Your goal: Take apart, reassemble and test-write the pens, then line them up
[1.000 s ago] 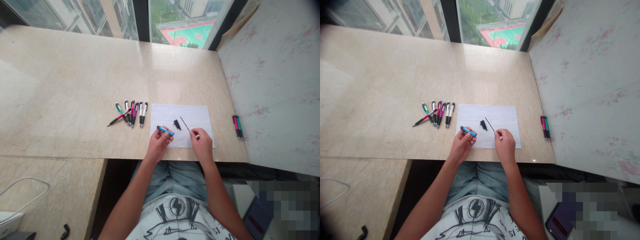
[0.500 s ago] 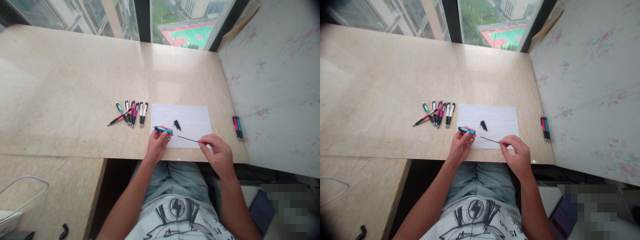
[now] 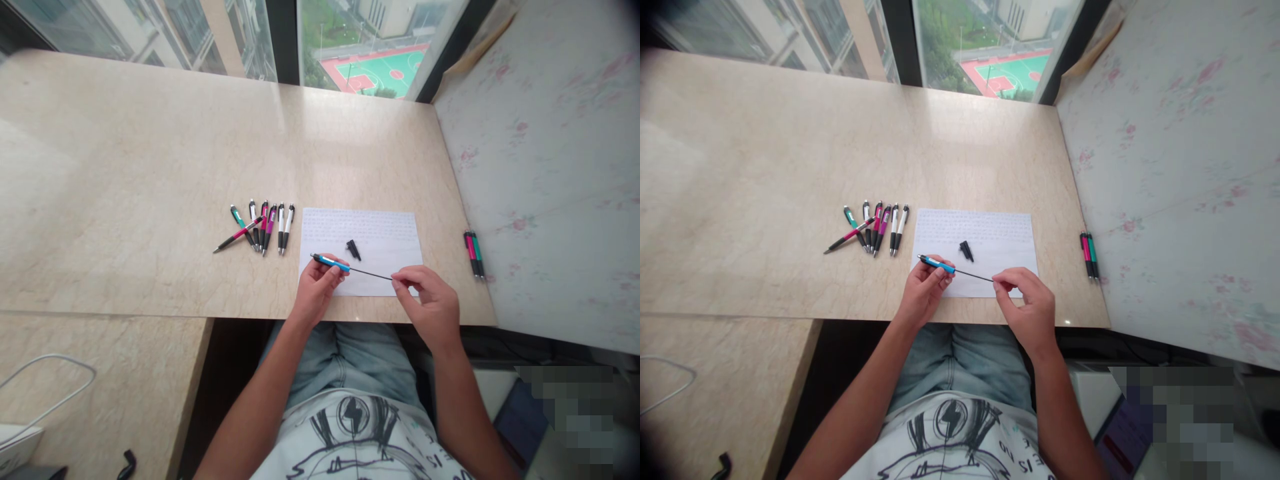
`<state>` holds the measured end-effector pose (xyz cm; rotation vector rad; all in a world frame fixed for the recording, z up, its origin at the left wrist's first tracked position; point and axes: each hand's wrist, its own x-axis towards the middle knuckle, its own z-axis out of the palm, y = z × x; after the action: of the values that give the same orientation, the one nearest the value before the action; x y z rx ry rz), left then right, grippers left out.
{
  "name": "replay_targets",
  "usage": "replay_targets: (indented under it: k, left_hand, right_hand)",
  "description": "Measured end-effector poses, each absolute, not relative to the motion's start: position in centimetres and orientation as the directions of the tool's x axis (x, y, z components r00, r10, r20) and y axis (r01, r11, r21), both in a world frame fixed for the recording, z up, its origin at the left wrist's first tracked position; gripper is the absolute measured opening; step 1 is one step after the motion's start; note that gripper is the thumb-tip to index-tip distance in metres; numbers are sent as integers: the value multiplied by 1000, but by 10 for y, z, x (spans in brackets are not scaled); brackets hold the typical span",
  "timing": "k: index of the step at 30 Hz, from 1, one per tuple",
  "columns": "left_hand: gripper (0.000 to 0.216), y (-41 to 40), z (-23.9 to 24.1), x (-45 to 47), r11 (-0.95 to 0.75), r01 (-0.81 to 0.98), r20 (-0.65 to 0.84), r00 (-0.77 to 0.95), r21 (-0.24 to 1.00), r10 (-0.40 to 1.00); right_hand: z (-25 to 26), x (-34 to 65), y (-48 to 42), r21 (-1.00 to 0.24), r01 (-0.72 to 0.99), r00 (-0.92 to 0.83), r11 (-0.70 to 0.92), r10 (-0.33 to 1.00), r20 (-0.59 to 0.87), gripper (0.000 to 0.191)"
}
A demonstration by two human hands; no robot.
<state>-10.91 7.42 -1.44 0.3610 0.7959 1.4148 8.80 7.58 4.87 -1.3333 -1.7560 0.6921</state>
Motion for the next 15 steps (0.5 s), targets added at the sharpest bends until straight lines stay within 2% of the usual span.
replay_targets:
  k: [5,15]
  left_hand:
    - [23,74,-17,-109,166,-730,-288,-44,663,957]
    - [24,73,-17,-110,158,-717,-278,-51,679,959]
  right_hand:
    - [46,66,75,-782,543,-134,306,951,279,13]
    - [46,61,81,-757,590,-89,282,954,286,12]
